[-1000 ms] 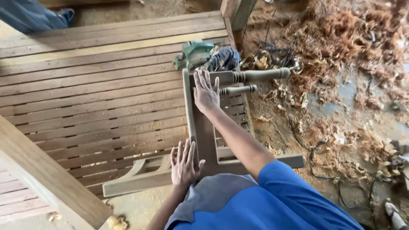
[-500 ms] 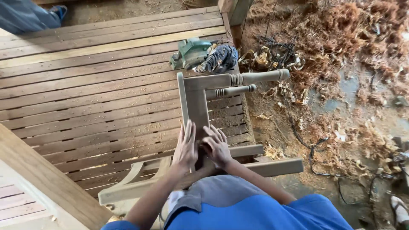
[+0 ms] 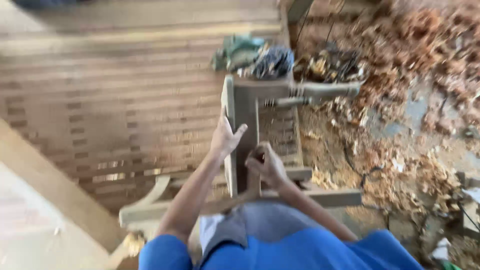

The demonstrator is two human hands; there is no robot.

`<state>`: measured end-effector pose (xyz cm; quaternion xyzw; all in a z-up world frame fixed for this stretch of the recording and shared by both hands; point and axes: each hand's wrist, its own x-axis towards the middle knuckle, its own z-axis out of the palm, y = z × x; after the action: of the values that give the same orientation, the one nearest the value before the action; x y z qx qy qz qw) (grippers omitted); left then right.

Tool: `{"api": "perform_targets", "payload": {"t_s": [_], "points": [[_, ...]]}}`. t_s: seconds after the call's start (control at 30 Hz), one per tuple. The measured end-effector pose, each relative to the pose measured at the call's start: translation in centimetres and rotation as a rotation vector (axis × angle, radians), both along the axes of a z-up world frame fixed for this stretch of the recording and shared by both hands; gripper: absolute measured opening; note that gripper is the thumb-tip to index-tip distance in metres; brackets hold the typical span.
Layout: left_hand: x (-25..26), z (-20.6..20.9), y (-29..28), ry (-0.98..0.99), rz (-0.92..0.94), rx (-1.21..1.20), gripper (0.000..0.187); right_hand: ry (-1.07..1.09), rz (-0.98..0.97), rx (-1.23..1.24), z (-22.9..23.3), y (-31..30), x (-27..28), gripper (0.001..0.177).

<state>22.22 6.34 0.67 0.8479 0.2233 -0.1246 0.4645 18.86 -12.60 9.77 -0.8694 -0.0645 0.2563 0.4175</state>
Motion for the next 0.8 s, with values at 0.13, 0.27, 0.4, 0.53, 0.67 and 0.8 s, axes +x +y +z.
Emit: {"api": "perform_targets", "payload": {"t_s": [0.13, 0.27, 0.4, 0.53, 0.67, 0.8], "points": [[-13.1, 10.7, -0.8, 0.381, -0.239, -0.084, 0.095, -0.115, 0.172, -0.212, -2.7, -1.6, 0.0, 0.060], [-22.8, 1.4, -2.0, -0.051, -0.342, 0.499, 0.055, -0.168, 0.148, 0.009, 2.4, 0.2, -0.2, 0.032], [-23.3, -2.3, -3.4, -0.195, -0.115, 0.650, 0.049, -0.484, 0.213, 0.162, -1.8, 3.1, -0.4, 0.029], [-23.5, -2.7, -3.3, -0.143, -0.171, 0.667, 0.050, -0.755, 0.246, -0.004, -4.3, 7.5, 2.8, 0.015], [-23.2, -2.3, -3.3, -0.328, -0.102, 0.704, 0.056, -0.568, -0.070, 0.136, -10.9, 12.9, 12.7, 0.022], [-23.8, -3.0, -3.2, -0.284, -0.116, 0.650, 0.059, -0.670, -0.145, -0.079, -3.8, 15.0, 17.8, 0.028]]}}
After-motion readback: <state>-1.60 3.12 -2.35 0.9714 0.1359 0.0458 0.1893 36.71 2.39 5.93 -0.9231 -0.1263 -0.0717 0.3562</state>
